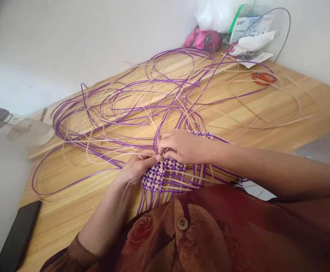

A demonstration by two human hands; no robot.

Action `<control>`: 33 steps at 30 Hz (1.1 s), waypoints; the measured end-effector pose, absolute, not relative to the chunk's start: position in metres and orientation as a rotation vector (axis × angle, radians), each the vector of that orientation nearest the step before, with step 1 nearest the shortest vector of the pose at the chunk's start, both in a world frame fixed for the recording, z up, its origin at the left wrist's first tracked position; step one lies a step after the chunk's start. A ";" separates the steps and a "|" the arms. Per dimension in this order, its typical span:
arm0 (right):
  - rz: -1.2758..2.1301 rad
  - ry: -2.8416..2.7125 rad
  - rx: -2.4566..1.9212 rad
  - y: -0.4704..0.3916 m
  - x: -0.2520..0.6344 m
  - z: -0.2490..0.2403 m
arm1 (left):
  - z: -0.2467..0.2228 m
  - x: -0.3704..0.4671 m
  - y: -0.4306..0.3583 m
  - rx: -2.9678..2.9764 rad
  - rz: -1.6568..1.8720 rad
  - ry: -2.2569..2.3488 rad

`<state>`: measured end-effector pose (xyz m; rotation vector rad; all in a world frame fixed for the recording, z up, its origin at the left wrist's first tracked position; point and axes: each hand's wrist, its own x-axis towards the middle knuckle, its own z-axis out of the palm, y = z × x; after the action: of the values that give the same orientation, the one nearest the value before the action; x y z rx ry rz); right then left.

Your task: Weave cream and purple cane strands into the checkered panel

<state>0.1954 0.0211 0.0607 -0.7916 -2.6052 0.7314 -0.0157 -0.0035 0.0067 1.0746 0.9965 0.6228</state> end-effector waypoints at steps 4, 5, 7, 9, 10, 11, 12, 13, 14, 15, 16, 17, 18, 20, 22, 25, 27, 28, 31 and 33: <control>0.685 -2.631 -0.821 0.017 0.192 0.059 | 0.006 -0.015 -0.004 1.192 0.613 1.010; 0.693 -2.634 -0.887 0.015 0.190 0.059 | 0.008 -0.014 -0.005 1.261 0.612 1.027; 0.705 -2.621 -1.060 0.013 0.187 0.058 | 0.011 -0.011 -0.007 1.428 0.608 1.099; 0.709 -2.591 -1.192 0.011 0.185 0.054 | 0.016 -0.008 -0.009 1.560 0.610 1.177; 0.708 -2.577 -1.223 0.010 0.184 0.051 | 0.018 -0.007 -0.010 1.590 0.610 1.201; 0.698 -2.565 -1.237 0.008 0.184 0.048 | 0.019 -0.006 -0.010 1.596 0.607 1.211; 0.682 -2.553 -1.234 0.007 0.184 0.046 | 0.019 -0.006 -0.010 1.580 0.600 1.208; 0.663 -2.539 -1.219 0.005 0.185 0.044 | 0.019 -0.007 -0.010 1.553 0.588 1.192; 0.643 -2.523 -1.188 0.002 0.187 0.042 | 0.018 -0.008 -0.010 1.523 0.574 1.166; 0.621 -2.505 -1.139 -0.001 0.190 0.040 | 0.016 -0.009 -0.009 1.492 0.567 1.138; 0.596 -2.487 -1.080 -0.005 0.195 0.038 | 0.015 -0.010 -0.009 1.466 0.567 1.111; 0.569 -2.473 -1.021 -0.009 0.200 0.037 | 0.013 -0.011 -0.008 1.443 0.569 1.088; 0.535 -2.462 -0.975 -0.013 0.206 0.035 | 0.011 -0.012 -0.008 1.415 0.572 1.073; 0.467 -2.439 -0.950 -0.020 0.219 0.031 | 0.008 -0.013 -0.009 1.321 0.575 1.060; 0.452 -2.406 -0.978 -0.022 0.228 0.024 | 0.007 -0.015 -0.009 1.204 0.571 1.043; 0.503 -2.360 -0.949 -0.015 0.229 0.010 | 0.009 -0.021 -0.006 1.147 0.557 1.033; 0.522 -2.358 -0.870 -0.007 0.221 0.001 | 0.011 -0.026 -0.003 1.273 0.532 1.061; 0.529 -2.369 -0.822 -0.002 0.215 -0.002 | 0.013 -0.028 -0.002 1.372 0.520 1.082; 0.587 -2.398 -0.707 0.007 0.200 -0.007 | 0.016 -0.030 0.002 1.642 0.510 1.131; 0.639 -2.359 -0.706 0.008 0.192 -0.005 | 0.016 -0.029 0.002 1.697 0.520 1.121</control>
<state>0.1922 0.0082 -0.0051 -0.7063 -2.3594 0.6393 -0.0293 0.0025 0.0162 1.6974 1.1208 0.5201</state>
